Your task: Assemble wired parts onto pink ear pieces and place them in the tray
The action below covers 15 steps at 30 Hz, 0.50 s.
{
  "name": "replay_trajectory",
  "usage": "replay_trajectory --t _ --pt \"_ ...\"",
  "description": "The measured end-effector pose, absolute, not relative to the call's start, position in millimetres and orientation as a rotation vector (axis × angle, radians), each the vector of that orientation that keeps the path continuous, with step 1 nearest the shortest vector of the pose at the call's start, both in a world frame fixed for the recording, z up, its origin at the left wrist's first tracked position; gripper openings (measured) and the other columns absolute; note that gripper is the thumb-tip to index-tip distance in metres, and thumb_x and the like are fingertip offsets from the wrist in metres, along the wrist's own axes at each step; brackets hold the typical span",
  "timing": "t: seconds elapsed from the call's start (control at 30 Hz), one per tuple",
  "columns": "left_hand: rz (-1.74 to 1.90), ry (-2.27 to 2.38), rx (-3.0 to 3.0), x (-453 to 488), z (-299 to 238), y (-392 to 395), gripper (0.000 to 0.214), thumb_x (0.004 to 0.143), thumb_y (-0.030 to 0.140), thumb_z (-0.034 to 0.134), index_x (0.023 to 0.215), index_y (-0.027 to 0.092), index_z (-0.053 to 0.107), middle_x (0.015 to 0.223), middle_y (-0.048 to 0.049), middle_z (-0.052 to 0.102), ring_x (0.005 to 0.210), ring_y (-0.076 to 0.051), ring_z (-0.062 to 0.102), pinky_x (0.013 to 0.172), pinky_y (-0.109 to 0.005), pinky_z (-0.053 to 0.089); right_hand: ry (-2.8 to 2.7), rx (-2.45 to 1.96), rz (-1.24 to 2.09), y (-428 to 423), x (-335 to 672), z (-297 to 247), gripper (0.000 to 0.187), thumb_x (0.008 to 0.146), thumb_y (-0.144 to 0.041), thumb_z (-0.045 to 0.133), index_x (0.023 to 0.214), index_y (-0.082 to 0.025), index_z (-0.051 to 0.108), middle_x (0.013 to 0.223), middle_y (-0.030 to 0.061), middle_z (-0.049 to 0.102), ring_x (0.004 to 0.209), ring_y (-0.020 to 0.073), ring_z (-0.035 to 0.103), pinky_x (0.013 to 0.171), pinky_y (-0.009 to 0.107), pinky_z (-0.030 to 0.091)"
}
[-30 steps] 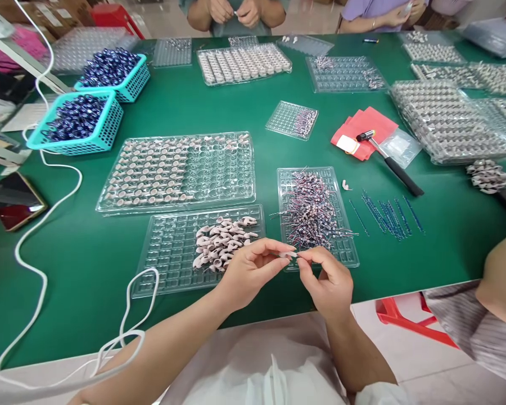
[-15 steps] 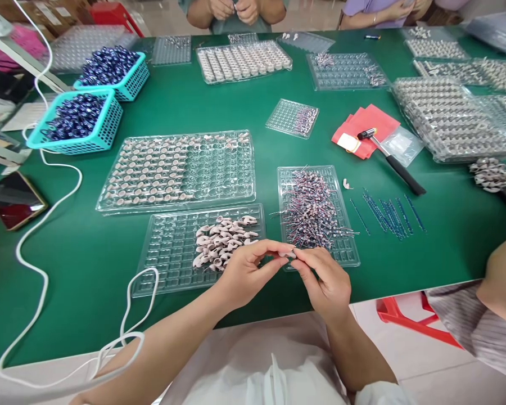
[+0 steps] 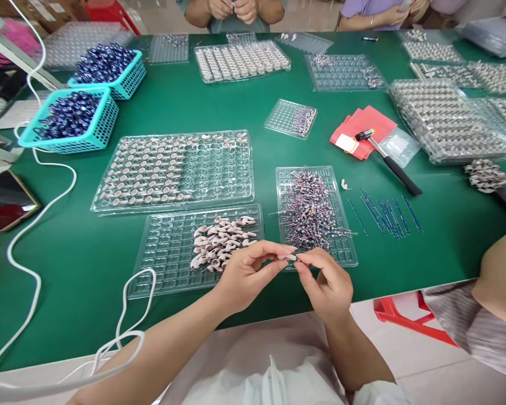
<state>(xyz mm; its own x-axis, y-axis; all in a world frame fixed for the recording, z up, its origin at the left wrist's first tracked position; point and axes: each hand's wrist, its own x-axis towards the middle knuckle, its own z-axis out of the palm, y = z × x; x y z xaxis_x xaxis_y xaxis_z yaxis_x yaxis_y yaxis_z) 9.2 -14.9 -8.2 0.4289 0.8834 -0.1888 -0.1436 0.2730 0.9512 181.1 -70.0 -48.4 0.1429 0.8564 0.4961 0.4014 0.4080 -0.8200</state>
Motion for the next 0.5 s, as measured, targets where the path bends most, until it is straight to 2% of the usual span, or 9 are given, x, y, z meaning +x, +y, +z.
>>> replay_trajectory --t 0.5 --pt "0.847 0.760 1.227 6.4 -16.4 -17.3 0.008 0.092 0.014 0.067 0.097 0.018 0.072 0.108 -0.0078 0.078 0.107 -0.020 0.073 0.097 -0.031 0.058 -1.470 -1.110 0.468 -70.0 182.4 -49.9 0.044 0.084 0.002 0.066 0.117 -0.028 0.068 0.091 0.0039 0.075 0.080 0.0175 0.069 0.070 0.036 0.057"
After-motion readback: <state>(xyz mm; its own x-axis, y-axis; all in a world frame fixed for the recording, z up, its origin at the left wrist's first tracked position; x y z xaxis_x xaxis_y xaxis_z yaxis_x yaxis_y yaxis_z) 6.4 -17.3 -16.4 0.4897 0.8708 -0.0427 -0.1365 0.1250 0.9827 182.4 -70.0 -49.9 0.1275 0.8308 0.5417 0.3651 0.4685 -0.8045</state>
